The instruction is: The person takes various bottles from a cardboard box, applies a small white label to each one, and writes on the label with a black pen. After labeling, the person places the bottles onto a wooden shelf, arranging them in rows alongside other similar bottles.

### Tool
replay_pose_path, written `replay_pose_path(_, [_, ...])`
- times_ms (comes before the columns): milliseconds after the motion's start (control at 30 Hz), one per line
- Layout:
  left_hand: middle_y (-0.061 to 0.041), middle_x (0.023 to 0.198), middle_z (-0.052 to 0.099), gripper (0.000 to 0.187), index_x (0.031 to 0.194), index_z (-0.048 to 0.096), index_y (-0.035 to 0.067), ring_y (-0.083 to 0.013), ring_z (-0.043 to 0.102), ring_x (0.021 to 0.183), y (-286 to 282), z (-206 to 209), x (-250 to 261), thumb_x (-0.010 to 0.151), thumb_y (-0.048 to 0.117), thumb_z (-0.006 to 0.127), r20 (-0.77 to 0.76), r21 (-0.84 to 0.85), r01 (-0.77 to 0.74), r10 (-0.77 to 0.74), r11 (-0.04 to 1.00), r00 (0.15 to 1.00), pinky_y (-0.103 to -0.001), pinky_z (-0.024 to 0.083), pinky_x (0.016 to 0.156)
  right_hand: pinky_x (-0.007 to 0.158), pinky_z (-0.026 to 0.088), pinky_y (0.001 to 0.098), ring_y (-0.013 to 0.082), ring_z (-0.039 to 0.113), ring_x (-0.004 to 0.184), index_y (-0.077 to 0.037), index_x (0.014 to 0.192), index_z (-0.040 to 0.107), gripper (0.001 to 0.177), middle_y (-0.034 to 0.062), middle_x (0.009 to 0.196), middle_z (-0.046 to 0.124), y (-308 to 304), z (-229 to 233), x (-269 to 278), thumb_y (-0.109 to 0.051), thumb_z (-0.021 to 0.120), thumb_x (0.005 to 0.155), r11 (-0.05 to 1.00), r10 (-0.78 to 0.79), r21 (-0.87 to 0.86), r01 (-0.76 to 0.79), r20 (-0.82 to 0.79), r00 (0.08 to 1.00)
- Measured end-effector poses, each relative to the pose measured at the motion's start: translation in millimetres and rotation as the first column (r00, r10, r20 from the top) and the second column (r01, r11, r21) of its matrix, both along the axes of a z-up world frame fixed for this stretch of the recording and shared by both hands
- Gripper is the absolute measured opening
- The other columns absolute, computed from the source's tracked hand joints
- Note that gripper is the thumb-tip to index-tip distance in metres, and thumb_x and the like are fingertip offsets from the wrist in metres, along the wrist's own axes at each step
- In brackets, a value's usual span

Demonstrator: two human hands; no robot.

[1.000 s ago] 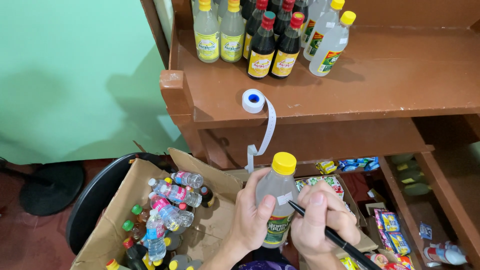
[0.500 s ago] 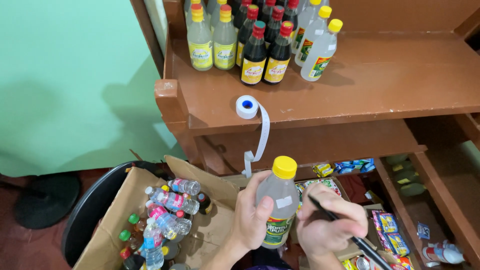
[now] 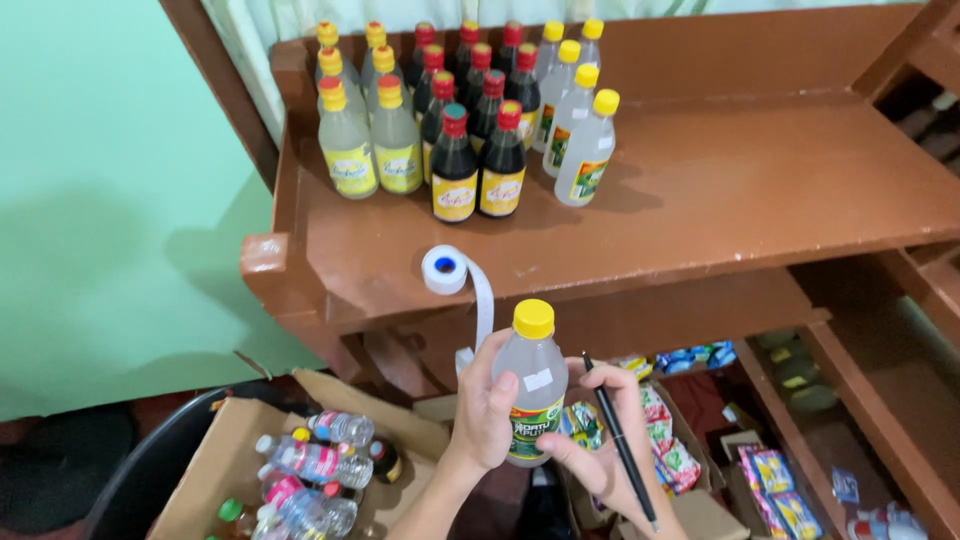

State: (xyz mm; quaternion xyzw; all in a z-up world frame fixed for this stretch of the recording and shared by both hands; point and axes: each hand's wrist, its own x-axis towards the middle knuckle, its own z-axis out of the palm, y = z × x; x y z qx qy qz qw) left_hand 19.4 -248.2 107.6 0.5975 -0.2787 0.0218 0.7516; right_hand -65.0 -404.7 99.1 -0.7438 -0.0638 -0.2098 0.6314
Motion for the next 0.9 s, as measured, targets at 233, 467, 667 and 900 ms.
replay_pose_path(233, [-0.013,0.109,0.074,0.074,0.128,0.059,-0.003,-0.0198,0.071,0.102,-88.5,0.0,52.6,0.097,0.063,0.05,-0.063,-0.002,0.018,-0.018,1.0,0.998,-0.034,0.056,0.092,0.098,0.049,0.0366,0.0221,0.063,0.112,-0.008,0.12,0.041,0.078,0.015,0.129,0.061,-77.5,-4.3,48.4,-0.021,0.094,0.066,0.963,-0.189,-0.197,0.186,0.006,0.982])
replay_pose_path(467, [-0.018,0.122,0.068,0.072,0.129,0.06,-0.005,-0.0249,0.068,0.115,-178.0,1.2,120.2,0.098,0.059,0.053,0.157,-0.008,-0.062,0.063,0.998,0.986,-0.036,0.052,0.1,0.093,0.05,0.0363,0.0213,0.061,0.102,-0.007,0.115,0.045,0.075,0.0126,0.107,0.061,-157.1,-7.4,110.7,-0.018,0.095,0.061,0.916,-0.301,-0.251,0.313,0.089,0.95])
replay_pose_path(667, [-0.02,0.141,0.059,0.058,0.145,0.049,-0.003,-0.0306,0.06,0.133,-229.3,-0.1,158.2,0.105,0.04,0.048,0.2,0.007,-0.106,0.102,0.994,0.975,-0.039,0.045,0.113,0.08,0.055,0.0368,0.0211,0.063,0.093,-0.008,0.108,0.043,0.071,0.009,0.105,0.058,-207.2,-16.3,182.8,-0.019,0.095,0.06,0.95,-0.31,0.033,0.31,-0.003,0.951])
replay_pose_path(900, [-0.023,0.153,0.047,0.055,0.151,0.042,-0.001,-0.0387,0.05,0.142,-270.3,-17.4,170.7,0.102,0.014,0.06,0.268,0.235,-0.401,0.338,0.886,0.902,-0.044,0.041,0.116,0.092,0.05,0.0351,0.0197,0.057,0.102,-0.005,0.112,0.046,0.065,0.0107,0.107,0.057,-267.2,-34.7,275.1,-0.013,0.094,0.068,0.933,-0.306,-0.129,0.337,0.213,0.928])
